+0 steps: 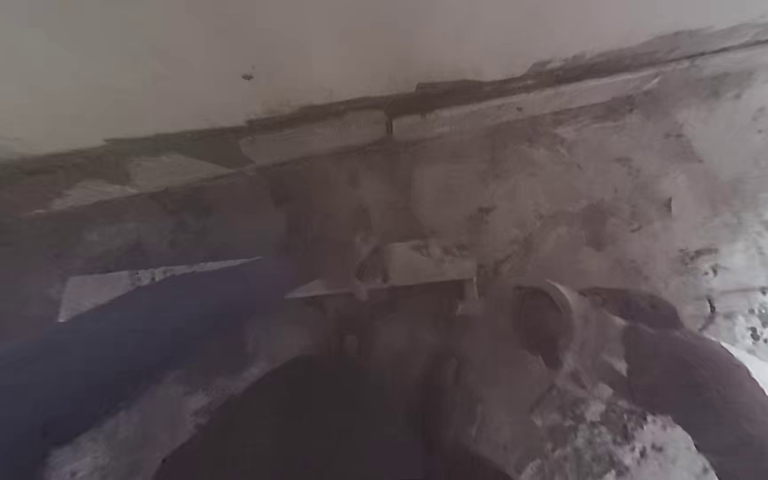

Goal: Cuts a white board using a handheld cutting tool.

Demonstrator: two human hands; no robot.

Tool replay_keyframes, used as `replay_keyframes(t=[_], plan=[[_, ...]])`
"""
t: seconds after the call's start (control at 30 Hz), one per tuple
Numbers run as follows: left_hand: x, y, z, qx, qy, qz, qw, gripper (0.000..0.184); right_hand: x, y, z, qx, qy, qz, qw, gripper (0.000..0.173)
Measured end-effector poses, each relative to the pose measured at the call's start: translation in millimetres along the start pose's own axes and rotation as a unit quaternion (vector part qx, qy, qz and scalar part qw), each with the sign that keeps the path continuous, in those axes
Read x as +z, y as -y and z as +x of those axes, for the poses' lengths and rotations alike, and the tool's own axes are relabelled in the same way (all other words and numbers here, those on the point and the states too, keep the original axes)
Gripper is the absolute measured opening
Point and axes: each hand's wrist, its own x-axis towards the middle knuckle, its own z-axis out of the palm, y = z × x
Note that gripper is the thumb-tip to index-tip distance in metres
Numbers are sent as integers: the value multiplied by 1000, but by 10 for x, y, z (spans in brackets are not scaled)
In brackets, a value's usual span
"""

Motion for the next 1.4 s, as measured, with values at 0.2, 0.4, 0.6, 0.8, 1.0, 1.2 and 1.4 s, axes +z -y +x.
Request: replay_keyframes(t=[0.2,0.4,0.6,0.8,1.0,1.2,1.4], plan=[[807,593,156,8,-209,124,970,86,643,74,519,-127,180,-7,975,42],[887,814,320,70,-259,146,952,95,1383,78,934,-238,61,-239,939,49],[926,826,373,59,-249,111,960,98,1635,7,1020,-266,-18,-269,926,39],[957,865,369,65,-247,130,958,92,1725,-75,981,-259,-14,-288,922,40],[915,860,375,81,-252,105,959,91,1636,-149,1033,-295,-45,-304,905,37],[929,896,388,84,-269,108,953,95,1591,-176,1136,-308,-20,-300,903,40],[939,893,411,94,-272,131,949,92,1553,-197,1158,-300,-12,-297,906,37]])
